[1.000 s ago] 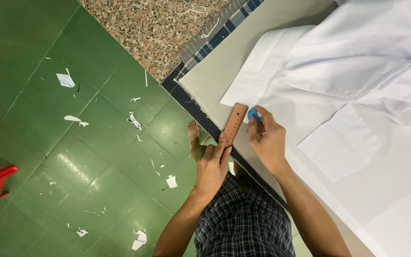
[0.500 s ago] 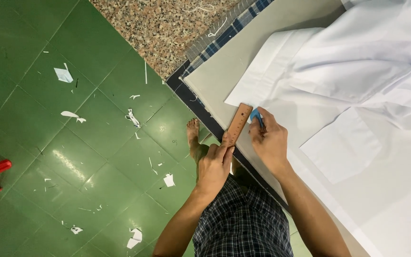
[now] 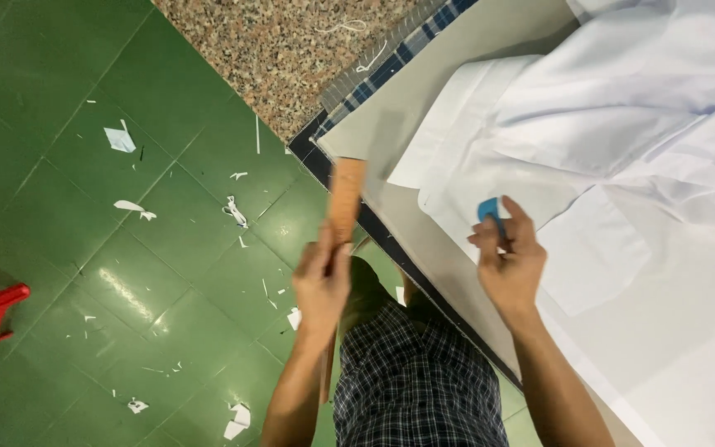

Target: The person lays a white shirt flat on a worktable, uses a ruler and chalk to mark straight lines along the hem and side, then folds the hem and irons it flat. The shirt remains on the table after ironing.

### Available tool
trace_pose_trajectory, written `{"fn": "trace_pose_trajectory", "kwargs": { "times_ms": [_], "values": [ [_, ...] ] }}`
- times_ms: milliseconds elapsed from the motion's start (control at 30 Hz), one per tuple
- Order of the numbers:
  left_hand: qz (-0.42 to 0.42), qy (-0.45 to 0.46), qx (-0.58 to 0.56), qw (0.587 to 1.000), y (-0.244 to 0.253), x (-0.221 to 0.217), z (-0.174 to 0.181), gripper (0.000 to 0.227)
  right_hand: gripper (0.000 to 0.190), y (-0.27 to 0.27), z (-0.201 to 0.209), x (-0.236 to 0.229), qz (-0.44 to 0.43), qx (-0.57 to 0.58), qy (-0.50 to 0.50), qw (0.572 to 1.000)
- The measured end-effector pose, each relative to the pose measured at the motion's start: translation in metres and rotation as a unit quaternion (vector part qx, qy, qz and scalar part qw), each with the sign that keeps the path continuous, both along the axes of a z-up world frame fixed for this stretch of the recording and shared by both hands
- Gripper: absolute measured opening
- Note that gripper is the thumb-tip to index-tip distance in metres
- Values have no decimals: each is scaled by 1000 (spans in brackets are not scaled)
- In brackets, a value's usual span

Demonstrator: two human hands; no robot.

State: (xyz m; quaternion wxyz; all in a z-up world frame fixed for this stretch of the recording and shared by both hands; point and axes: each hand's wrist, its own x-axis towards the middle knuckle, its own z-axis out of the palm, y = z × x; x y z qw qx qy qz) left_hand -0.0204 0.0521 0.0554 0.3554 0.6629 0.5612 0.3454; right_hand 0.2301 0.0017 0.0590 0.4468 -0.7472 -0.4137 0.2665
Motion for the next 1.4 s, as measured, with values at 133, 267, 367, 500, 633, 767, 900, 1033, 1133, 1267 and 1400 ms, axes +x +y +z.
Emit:
{"fn": "trace_pose_trajectory", "kwargs": {
  "times_ms": [133,267,367,500,633,767,900,1033,1133,1267,1400],
  "values": [
    [160,-178,80,968,17,-59,35,53,35,-33,23,46,-72,24,66,995],
    [235,-344,-5,909,14,-62,53,48,18,-71,31,77,-131,-12,147,980],
    [225,-435,-84,868,11,-9,103,41,20,-88,54,87,-232,-91,261,933],
    [75,-417,-24,905,39,16,102,35,20,-108,47,86,-293,-72,300,905],
    [-192,-190,104,957,109,87,98,42,21,-106,39,67,-344,-2,248,906],
    [-511,-15,196,837,143,145,83,33,21,-91,35,34,-420,33,246,873],
    [-637,9,214,740,175,145,40,36,22,-68,40,-6,-507,64,253,821],
    [-683,51,271,676,199,119,-9,32,26,-49,49,-28,-563,66,273,777],
    [-690,68,288,661,215,104,-33,32,26,-43,37,-37,-586,76,273,759],
    [-693,97,270,661,230,96,-44,33,27,-40,18,-42,-588,69,263,761],
    [-682,93,295,663,232,98,-48,31,25,-42,4,-50,-581,52,228,780]
  ]
}}
